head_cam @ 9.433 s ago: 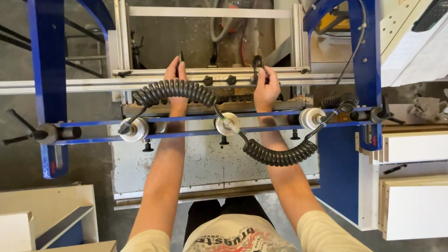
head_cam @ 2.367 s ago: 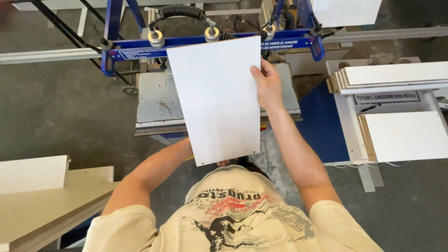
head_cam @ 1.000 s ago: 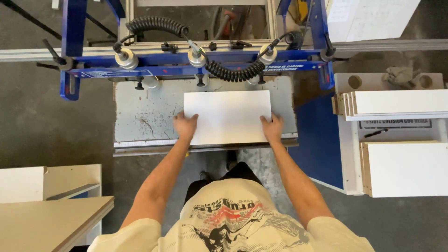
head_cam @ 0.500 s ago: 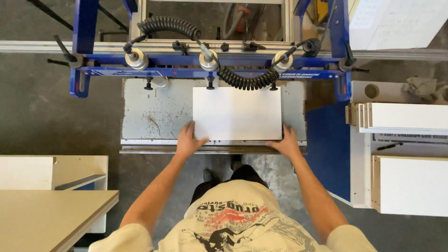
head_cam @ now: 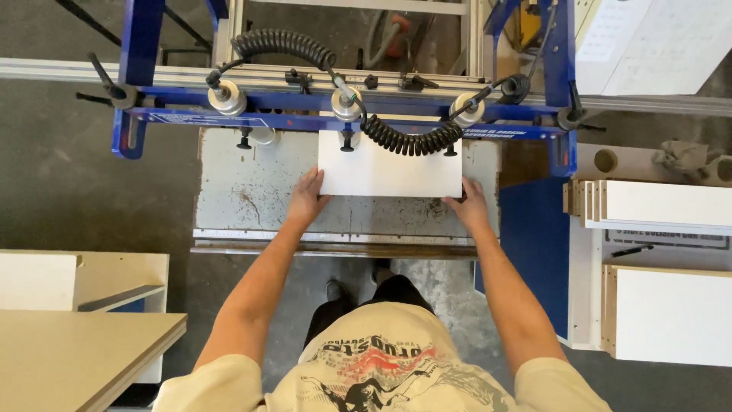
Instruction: Drilling holes into white wooden panels using a multi-spindle drilling machine and stacking the finished pieces.
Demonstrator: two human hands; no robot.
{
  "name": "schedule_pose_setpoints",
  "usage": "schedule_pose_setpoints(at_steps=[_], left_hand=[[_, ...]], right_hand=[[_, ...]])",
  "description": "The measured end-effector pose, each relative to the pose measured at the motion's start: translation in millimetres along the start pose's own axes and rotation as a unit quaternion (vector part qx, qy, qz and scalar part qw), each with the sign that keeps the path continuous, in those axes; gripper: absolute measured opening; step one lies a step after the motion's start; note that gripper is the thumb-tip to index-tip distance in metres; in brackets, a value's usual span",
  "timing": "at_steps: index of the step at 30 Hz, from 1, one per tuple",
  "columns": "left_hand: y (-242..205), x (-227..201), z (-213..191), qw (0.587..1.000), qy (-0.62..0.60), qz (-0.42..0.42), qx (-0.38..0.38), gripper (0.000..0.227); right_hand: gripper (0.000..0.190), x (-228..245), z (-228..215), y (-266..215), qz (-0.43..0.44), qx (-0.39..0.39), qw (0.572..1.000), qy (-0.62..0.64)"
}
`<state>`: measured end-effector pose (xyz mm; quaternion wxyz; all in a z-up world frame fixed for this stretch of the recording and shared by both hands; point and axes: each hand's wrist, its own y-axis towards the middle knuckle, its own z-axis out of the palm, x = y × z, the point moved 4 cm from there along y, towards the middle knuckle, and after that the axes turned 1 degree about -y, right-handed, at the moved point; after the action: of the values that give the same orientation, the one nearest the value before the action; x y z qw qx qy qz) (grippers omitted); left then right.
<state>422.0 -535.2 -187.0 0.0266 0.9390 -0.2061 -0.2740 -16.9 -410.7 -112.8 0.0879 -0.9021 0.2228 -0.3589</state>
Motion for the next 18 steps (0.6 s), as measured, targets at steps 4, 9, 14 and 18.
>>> schedule_pose_setpoints(at_steps=[4,9,14,18], left_hand=[[27.3,-6.2,-4.3,0.997,0.035,-0.023,0.062,0.087],[50.2,-21.2,-21.8,0.995,0.061,-0.022,0.082,0.081],[57.7,-5.9,-18.2,0.992,0.086,0.017,0.093,0.082],[54.7,5.9,-10.4,0.993,0.079,0.023,0.089,0.085]], right_hand=[[0.069,9.1,-6.5,14.2,-0.010,0.001,1.000,0.023],[0.070,33.2,-15.1,21.7,0.005,0.009,1.000,0.027],[0.070,30.0,-13.9,28.5,-0.002,0.006,1.000,0.012],[0.073,22.8,-7.3,29.9,-0.005,-0.008,1.000,-0.003]])
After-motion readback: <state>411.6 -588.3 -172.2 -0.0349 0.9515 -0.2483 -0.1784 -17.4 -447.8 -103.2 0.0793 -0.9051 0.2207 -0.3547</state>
